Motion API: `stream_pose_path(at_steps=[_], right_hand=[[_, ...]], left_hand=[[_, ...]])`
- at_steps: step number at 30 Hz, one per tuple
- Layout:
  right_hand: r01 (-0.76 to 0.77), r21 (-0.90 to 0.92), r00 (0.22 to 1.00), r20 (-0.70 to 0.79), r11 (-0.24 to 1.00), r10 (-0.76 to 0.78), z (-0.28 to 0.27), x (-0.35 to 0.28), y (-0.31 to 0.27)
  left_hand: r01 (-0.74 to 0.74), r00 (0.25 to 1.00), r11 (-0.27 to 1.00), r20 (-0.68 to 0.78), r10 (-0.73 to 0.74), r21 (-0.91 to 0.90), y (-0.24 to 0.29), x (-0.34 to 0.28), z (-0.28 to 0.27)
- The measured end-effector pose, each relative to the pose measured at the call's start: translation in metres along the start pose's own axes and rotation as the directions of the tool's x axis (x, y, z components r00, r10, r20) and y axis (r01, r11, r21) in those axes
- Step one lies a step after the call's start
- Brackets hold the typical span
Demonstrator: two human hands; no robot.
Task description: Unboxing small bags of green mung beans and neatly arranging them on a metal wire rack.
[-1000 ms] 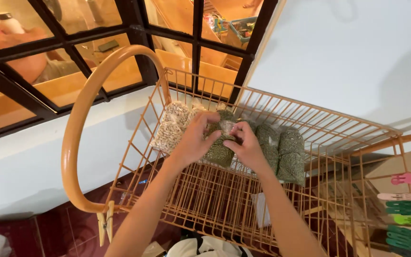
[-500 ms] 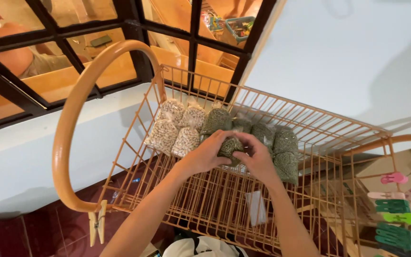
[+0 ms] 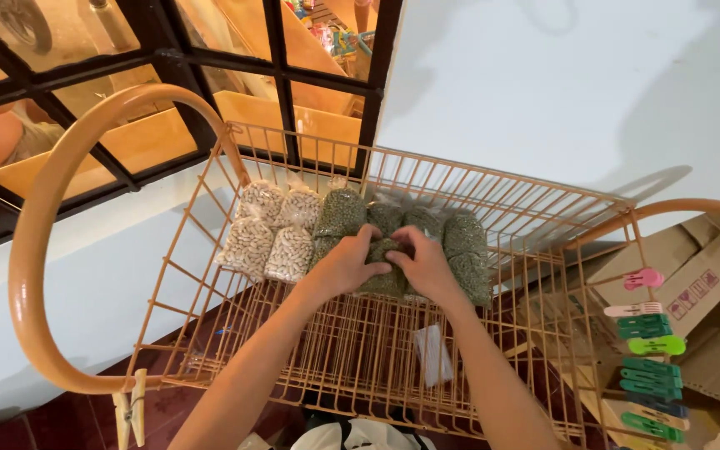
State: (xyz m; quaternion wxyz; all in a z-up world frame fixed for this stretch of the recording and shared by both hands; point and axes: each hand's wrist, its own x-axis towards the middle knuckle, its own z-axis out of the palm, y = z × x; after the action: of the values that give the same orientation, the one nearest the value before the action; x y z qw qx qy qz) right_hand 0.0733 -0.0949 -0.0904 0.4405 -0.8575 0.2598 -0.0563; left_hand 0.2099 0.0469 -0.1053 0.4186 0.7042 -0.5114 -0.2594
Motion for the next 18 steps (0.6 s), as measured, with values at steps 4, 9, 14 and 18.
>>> stream_pose_path(at_steps=[4, 9, 14, 18], right_hand=[[0.109, -0.105, 0.987, -0.107, 0.988, -0.121, 0.011, 0.007, 0.014], [0.293, -0.398, 0.891, -0.215, 0.869, -0.399, -0.010, -0.004, 0.010], [-0.002, -0.645, 0.968, -0.192, 0.764, -0.160, -0.023, 0.008, 0.087], [0.000, -0.670, 0.989, -0.111, 0.742, -0.101, -0.033, 0.005, 0.068]], left_hand=[[0.022, 0.999, 0.954, -0.049, -0.008, 0.300, -0.009, 0.000, 0.029], [0.101, 0.983, 0.748, -0.181, 0.026, 0.656, 0.022, -0.018, 0.038], [-0.135, 0.961, 0.567, -0.032, 0.274, 0.812, 0.018, -0.035, 0.058], [-0.102, 0.994, 0.514, 0.071, 0.080, 0.852, 0.017, -0.032, 0.059]])
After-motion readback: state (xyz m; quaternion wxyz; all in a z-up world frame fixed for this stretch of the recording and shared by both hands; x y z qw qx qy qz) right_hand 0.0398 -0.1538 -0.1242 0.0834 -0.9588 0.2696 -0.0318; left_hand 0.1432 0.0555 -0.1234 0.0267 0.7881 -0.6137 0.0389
